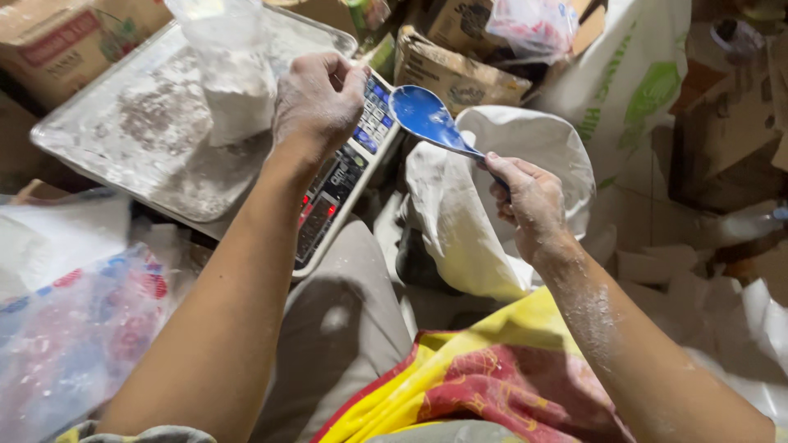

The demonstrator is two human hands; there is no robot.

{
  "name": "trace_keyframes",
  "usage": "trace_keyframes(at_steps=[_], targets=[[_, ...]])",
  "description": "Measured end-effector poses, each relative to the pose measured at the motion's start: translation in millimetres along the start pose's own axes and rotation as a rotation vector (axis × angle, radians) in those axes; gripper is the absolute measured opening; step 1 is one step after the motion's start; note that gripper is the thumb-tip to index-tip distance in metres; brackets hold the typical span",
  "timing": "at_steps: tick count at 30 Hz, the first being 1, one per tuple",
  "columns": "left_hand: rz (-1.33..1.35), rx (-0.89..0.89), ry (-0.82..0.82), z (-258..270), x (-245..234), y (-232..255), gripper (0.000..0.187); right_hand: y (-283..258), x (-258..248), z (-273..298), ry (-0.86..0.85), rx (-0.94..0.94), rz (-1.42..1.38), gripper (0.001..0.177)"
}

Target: The person scoops white powder from a large sack into small plastic bags using a blue scoop, places each bag on a digital scale to check the weight, adjusts the contents as needed, then ties the bag and sets it aside. The process repeats for multiple bags.

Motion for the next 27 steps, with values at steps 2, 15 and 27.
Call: trace_keyframes(at_steps=[2,15,27], targets=[[-0.006,-0.026,-0.046,10.6,20.6,-3.3,0.028,12.2,-22.1,1.3,0.046,-0.018,0.011,0.017],[-0.116,-0.27,-0.407,48.1,130.8,-12.5,0.032,61.2,-157.2,-0.1,0.435,-0.037,0.226,0.014],[-0.252,-0.372,-0.389,54.6,227.7,8.5,0.106,128.1,-169.6,-104.4,0.211,-0.012,0.889,0.033]])
Point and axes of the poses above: each hand's wrist, its own z-axis away from the middle knuckle, its own x-axis out of the palm, y = z × x, the point moved 7 cm from there along -z, towards the middle knuckle, and after that the axes turned 2 degrees about -y, right-handed, at the moved point
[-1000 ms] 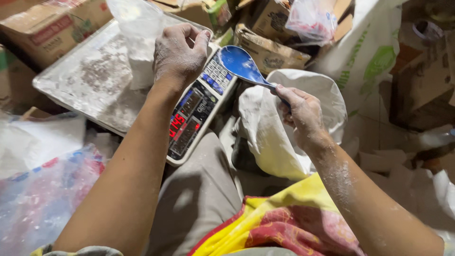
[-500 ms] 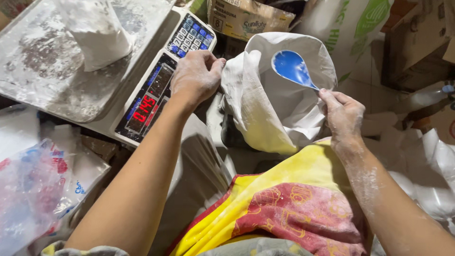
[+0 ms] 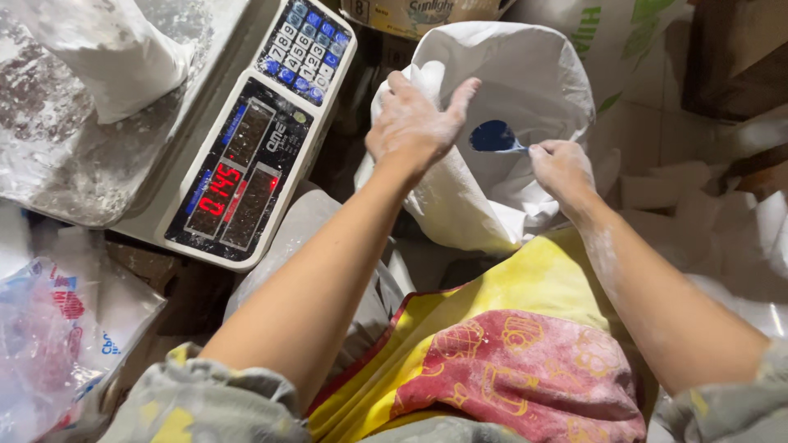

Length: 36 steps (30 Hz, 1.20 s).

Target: The person scoops white powder from a large sack into small plastic bags using a blue scoop, places each bag on a digital scale to check the weight, adjusts the contents as needed, then ties the bag and sets it aside. The process repeats for multiple bags.

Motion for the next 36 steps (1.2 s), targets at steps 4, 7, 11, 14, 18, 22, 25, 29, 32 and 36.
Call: trace_keyframes(at_steps=[4,7,11,14,18,22,25,29,32,36], targets=[[-0.171,0.009,-0.082,-18.3,31.7,-13.3,0.081,-0.6,54.4,-48.4,-0.05,-0.067,0.119,0.032],[-0.284,0.019,-0.195,-26.6,41.7,-30.7,0.054,5.4,94.6,-72.8,-0.094,-0.032,0.251,0.033],[-0.142,-0.126,-0.219,-28.2,32.1,-50.4,0.074,14.3,142.6,-89.4,-0.228,-0.018,0.397,0.034],[-0.093,-0.095,-0.133,-30.6,33.6,-40.4,0.092,19.0,167.1,-102.3,-0.288,-0.042,0.456,0.034],[-0.217,-0.012,-0.172,-35.9,66.4,-35.8,0.091,29.3,192.3,-111.5,-0.337,-0.075,0.526,0.035],[-0.213,0.155,0.002,-41.1,74.3,-39.1,0.068,34.8,211.3,-117.3,-0.35,-0.104,0.56,0.036],[-0.08,-0.004,0.028,-48.3,68.4,-50.3,0.081,30.9,226.7,-124.7,-0.351,-0.127,0.577,0.036],[-0.055,-0.118,-0.023,-52.4,62.5,-53.0,0.104,34.1,237.3,-138.7,-0.334,-0.147,0.595,0.037],[-0.098,-0.065,-0.091,-54.3,61.3,-50.0,0.077,39.5,241.2,-148.1,-0.314,-0.165,0.595,0.038],[0.093,-0.152,-0.133,-50.0,59.6,-64.4,0.046,52.4,240.1,-150.5,-0.255,-0.212,0.596,0.035]])
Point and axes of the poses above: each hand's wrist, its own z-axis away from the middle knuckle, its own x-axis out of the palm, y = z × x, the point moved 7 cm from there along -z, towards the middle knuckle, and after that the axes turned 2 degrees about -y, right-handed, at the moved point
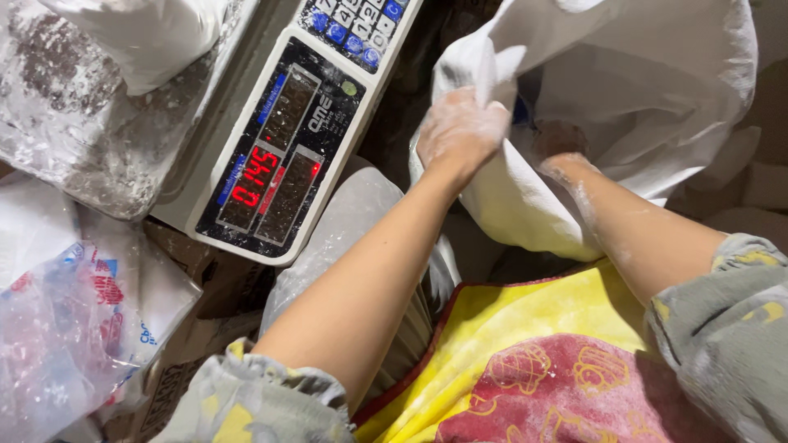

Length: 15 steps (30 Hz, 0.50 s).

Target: The person scoops white powder from a large sack into small plastic bags using a blue scoop, places each bag on a digital scale to check the weight, adjusts the contents as needed, then ties the bag and sets it aside. The process repeats for multiple bags.

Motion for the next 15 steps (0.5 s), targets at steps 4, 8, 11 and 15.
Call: trace_keyframes(at_steps=[4,8,11,15], targets=[[0.27,-0.095,0.044,7.0,-11.7,-11.7,0.045,6.2,3.1,9.6,0.021,-0.031,-0.179,0.032],[0.326,-0.069,-0.007,10.9,-15.7,-10.9,0.038,-0.7,-0.2,17.0,0.013,0.006,-0.355,0.033],[0.326,-0.055,-0.039,7.3,-12.1,-9.9,0.036,-8.3,-9.1,25.5,-0.082,0.087,-0.533,0.032],[0.252,0.013,-0.076,-2.4,-1.9,-8.1,0.033,-28.6,-18.9,42.6,-0.269,0.189,-0.701,0.031]])
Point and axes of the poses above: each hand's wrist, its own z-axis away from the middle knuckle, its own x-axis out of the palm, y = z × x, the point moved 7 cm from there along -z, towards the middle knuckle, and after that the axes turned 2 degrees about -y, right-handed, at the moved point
